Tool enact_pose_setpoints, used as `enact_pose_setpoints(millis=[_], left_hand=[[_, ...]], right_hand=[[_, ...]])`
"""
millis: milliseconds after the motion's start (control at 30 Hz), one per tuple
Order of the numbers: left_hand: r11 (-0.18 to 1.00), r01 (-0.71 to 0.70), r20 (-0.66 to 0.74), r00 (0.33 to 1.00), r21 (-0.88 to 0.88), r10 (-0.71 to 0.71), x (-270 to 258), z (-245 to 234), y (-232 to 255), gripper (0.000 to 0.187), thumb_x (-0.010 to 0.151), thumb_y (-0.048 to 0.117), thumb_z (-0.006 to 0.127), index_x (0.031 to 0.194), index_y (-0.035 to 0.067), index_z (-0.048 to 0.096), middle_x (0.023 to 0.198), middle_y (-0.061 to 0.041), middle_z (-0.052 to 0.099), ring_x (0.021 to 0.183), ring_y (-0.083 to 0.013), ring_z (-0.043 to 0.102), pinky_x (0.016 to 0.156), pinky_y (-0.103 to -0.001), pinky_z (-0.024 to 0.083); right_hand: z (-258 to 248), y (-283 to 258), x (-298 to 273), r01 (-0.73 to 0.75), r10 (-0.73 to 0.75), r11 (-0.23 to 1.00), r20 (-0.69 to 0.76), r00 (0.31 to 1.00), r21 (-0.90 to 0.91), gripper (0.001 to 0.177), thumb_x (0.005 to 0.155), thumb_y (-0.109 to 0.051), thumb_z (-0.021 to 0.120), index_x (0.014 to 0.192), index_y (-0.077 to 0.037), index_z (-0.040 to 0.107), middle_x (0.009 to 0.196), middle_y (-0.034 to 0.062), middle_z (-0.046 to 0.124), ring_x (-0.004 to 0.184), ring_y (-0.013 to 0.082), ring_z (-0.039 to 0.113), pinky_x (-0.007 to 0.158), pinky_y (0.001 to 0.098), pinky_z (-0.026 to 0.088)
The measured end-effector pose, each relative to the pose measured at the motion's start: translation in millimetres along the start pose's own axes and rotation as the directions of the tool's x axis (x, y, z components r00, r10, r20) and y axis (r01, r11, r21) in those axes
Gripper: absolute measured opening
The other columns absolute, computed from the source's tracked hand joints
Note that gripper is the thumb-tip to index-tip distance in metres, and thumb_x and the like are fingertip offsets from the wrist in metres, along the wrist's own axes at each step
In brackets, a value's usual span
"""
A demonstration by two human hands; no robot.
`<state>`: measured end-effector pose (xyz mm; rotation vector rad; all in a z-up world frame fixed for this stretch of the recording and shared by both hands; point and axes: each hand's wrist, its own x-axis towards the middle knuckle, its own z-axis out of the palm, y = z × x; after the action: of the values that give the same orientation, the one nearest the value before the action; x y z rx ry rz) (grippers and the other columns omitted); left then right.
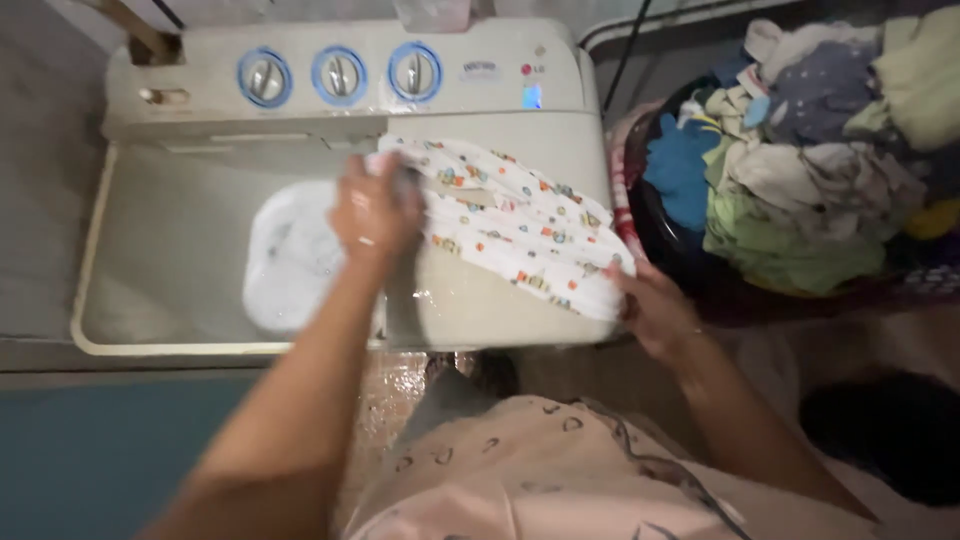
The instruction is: Hand wash pieces of baby clothing over a twin-tub washing machine basin using a brush and soap.
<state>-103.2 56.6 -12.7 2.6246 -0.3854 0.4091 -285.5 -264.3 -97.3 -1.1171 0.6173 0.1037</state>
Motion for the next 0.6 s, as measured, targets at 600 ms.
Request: enact_pose_setpoints(millis=[600], left_hand=[[0.983, -0.109, 0.244, 0.967, 0.146, 0.071, -52.9, 84.1, -30.3, 0.068, 0.075, 0.048, 0.08, 0.135, 0.021, 0.063, 0.118, -0.027, 0.058, 0.101, -0.0426, 0.063, 0.073, -0.054, 0.056]], right_hand=[[-74.9, 37.2, 54.6, -0.122, 0.081, 0.908, 0.118, 0.99, 0.402, 0.021, 0.107, -0.034, 0.065, 0.105, -0.014, 0.062, 0.099, 0.0033, 0.068, 0.09, 0.0192, 0.069, 0.082, 0.038, 0.059]])
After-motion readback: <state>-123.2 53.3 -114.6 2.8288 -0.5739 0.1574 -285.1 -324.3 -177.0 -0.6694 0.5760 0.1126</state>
